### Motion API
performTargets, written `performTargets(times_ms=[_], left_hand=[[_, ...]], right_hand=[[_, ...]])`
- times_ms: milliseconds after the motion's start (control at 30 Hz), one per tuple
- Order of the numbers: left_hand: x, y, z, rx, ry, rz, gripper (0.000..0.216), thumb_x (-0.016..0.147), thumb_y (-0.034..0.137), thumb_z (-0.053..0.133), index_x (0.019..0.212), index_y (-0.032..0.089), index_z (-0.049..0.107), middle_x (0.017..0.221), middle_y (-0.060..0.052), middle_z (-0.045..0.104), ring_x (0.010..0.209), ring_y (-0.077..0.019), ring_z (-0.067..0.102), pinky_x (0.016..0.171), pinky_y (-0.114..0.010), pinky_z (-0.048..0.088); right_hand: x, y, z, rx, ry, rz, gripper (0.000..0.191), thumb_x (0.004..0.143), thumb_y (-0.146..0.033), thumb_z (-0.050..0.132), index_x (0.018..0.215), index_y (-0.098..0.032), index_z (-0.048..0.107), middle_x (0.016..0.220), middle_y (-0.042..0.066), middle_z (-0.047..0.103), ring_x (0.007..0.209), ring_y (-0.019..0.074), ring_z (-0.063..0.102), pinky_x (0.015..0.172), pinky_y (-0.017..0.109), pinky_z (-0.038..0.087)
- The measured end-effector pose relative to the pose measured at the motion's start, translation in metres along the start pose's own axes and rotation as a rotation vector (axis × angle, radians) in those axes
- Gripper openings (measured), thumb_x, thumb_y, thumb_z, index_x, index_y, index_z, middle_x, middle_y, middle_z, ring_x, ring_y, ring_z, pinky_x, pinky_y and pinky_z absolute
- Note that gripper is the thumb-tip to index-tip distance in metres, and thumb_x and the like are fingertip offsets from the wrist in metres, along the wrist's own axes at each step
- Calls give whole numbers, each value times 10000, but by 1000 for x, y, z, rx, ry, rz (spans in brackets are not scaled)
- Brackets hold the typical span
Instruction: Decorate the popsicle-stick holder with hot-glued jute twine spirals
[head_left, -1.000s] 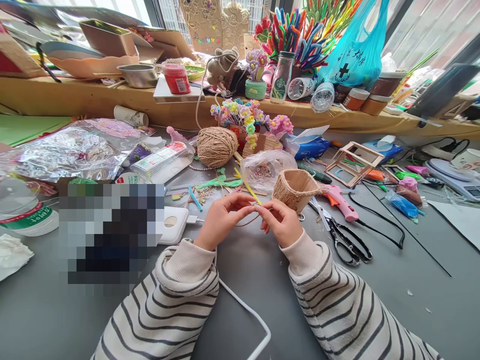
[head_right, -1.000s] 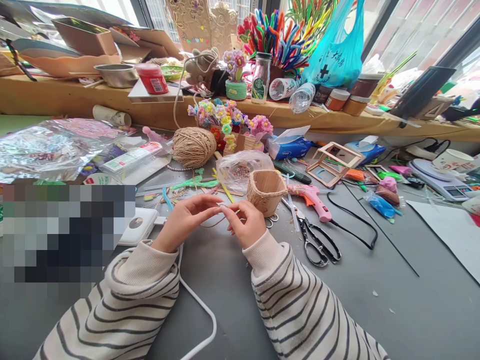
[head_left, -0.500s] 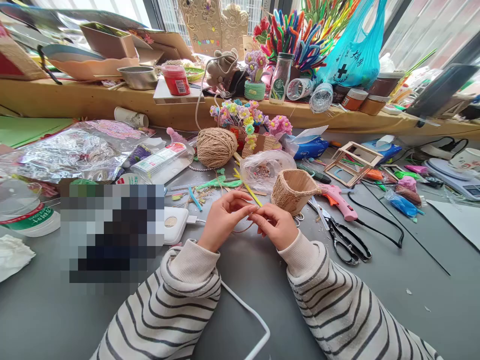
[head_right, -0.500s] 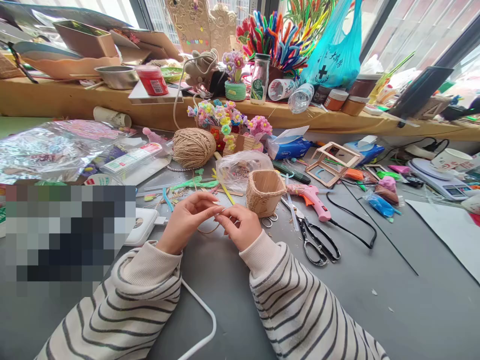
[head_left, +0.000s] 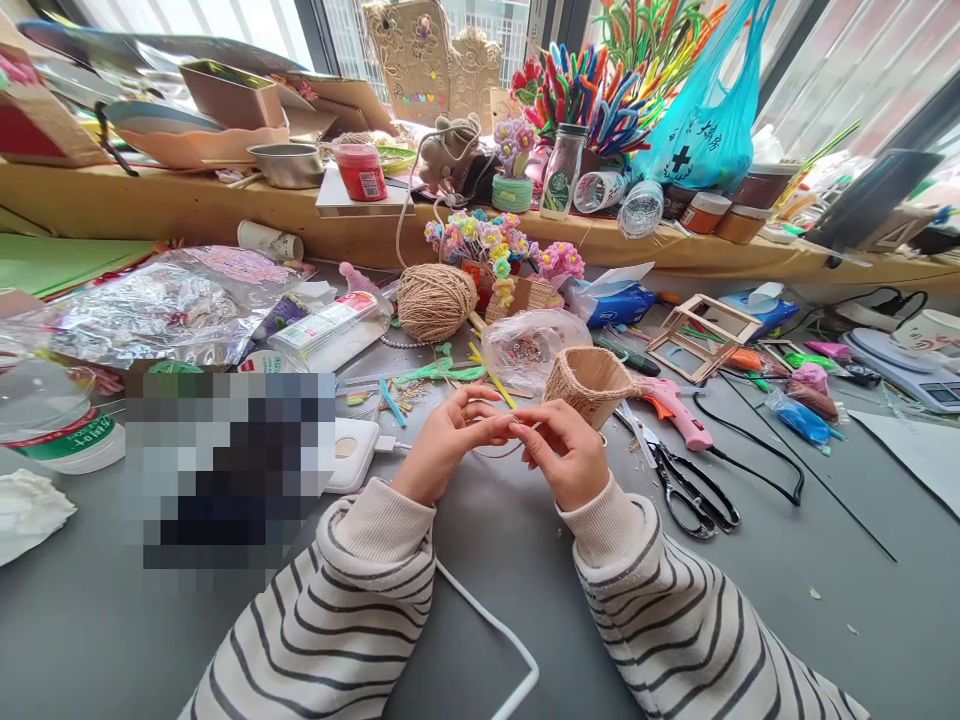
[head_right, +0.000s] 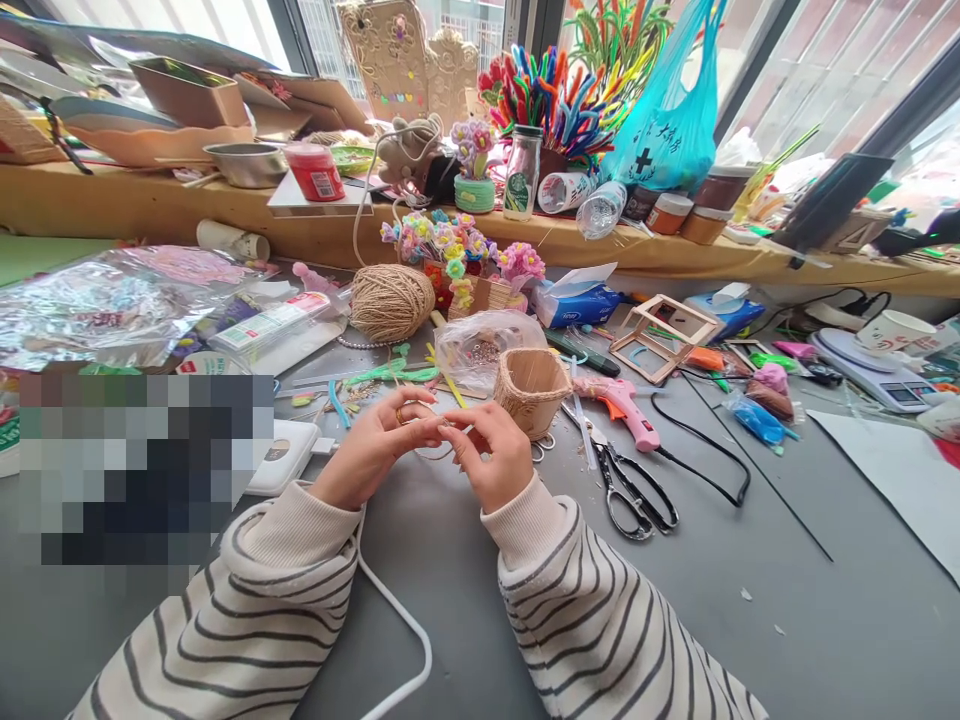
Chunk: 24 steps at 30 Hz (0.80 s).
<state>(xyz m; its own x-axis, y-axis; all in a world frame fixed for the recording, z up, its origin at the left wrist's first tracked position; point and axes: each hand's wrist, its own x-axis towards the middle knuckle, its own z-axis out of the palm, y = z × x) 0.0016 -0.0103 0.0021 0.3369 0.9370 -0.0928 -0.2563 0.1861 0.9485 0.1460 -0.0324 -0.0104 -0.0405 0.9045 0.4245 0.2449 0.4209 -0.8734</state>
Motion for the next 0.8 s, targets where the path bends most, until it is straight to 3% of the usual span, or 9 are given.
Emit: performTargets(times_ms=[200, 367, 467, 567, 667, 800], left_hand=[[2, -1, 2, 50, -7, 39, 232, 647, 216, 667, 824, 155, 530, 790, 28, 586, 761, -79, 554, 730, -218, 433], [-1, 0, 6, 57, -200, -73, 296, 633, 186, 670, 896, 153, 539, 865, -20, 602, 863, -133, 561, 774, -264, 430], [-3, 1, 7, 132, -183, -76, 302, 631, 220, 670, 897, 152, 544, 771, -8, 596, 726, -115, 562, 636, -228, 428], [-3, 4, 6, 249, -163, -65, 171, 651, 270, 645, 746, 140, 588, 616, 23, 567, 556, -68, 482, 499, -188, 344], [-2, 6, 5, 299, -155, -31, 136, 645, 273, 646, 644, 139, 623, 606, 16, 591, 570, -72, 479, 527, -194, 344], [-2, 8, 4, 301, -121, -11, 170, 662, 308, 629, 745, 165, 668, 692, 1, 641, 589, -79, 488, 544, -198, 353]], right_hand=[[1, 2, -2, 17, 65, -20, 142, 766, -220, 528, 847, -201, 643, 800, 22, 519, 483, 50, 507, 431, 210, 449], [-2, -3, 0, -63, 138, 7, 156, 755, -258, 534, 829, -196, 656, 869, 39, 465, 558, 61, 496, 486, 222, 447], [-2, -7, 2, -52, 114, 31, 154, 750, -272, 532, 801, -173, 638, 837, 33, 465, 515, 51, 459, 461, 225, 419], [-2, -8, 1, -9, 109, 64, 114, 740, -268, 538, 761, -169, 591, 777, 22, 508, 518, 65, 449, 466, 226, 397], [-1, -6, 0, 36, 114, 107, 96, 737, -268, 538, 756, -176, 555, 724, 10, 533, 529, 75, 449, 481, 226, 386], [0, -6, 0, 49, 100, 96, 95, 740, -271, 537, 748, -178, 556, 739, 13, 543, 538, 76, 465, 492, 228, 390]])
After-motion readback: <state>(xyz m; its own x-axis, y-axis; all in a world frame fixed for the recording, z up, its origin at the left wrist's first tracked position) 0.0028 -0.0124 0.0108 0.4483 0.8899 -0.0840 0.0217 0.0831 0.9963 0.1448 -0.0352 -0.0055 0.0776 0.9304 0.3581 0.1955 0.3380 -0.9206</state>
